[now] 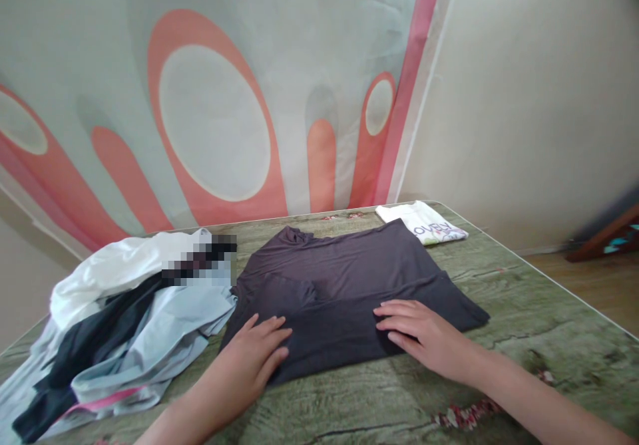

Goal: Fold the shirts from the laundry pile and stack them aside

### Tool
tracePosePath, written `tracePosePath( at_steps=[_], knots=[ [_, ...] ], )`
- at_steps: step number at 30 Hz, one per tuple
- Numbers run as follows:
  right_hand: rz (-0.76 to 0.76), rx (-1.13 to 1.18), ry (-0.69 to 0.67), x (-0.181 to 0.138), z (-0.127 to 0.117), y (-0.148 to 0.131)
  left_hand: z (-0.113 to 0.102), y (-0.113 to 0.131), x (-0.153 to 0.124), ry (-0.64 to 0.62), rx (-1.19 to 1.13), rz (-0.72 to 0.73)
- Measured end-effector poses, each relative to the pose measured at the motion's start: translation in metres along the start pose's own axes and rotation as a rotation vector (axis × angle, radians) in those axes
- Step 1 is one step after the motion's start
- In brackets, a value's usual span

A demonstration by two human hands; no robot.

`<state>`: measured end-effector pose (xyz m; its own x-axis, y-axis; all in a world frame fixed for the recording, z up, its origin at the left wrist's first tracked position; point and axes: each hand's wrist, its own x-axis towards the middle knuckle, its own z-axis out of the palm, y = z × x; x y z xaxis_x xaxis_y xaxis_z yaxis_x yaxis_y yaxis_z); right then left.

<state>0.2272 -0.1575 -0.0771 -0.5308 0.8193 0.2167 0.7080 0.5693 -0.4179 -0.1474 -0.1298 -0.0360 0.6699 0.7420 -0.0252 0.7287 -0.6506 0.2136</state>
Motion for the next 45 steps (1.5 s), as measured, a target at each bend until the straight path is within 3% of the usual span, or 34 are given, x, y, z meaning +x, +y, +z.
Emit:
tracePosePath(
  at_steps=[4, 8, 11, 15, 21, 27, 30, 35, 40, 45],
  knots=[
    [-0.021, 0.026, 0.1, 0.027, -0.005, 0.012, 0.006, 0.024, 0.039, 0.209, -0.127, 0.064],
    [-0.01, -0.01, 0.175, 0.035, 0.0, 0.015, 0.035, 0.024, 0.054, 0.324, -0.093, 0.16],
    [0.024, -0.055, 0.181, 0.025, 0.007, 0.022, 0.05, 0.016, 0.052, 0.295, -0.03, 0.207],
    [0.121, -0.17, 0.139, 0.01, 0.006, 0.047, 0.048, 0.015, 0.05, 0.227, -0.036, 0.196],
    [0.419, -0.29, 0.417, -0.01, -0.017, 0.102, 0.023, 0.011, 0.043, 0.135, -0.124, 0.064],
    [0.726, -0.196, 0.35, -0.04, -0.04, 0.135, -0.01, 0.0, 0.047, -0.051, -0.159, 0.033],
    [0.79, -0.096, 0.369, -0.044, -0.047, 0.134, -0.01, -0.004, 0.065, -0.042, -0.101, 0.012],
    [0.77, 0.067, 0.391, -0.054, -0.057, 0.12, 0.015, -0.016, 0.087, 0.182, -0.116, 0.021],
    [0.798, 0.033, 0.356, -0.086, -0.053, 0.105, 0.036, -0.029, 0.091, 0.264, -0.122, 0.038],
    [0.867, -0.028, 0.329, -0.117, -0.038, 0.098, 0.038, -0.032, 0.093, 0.281, -0.167, 0.017]
  ],
)
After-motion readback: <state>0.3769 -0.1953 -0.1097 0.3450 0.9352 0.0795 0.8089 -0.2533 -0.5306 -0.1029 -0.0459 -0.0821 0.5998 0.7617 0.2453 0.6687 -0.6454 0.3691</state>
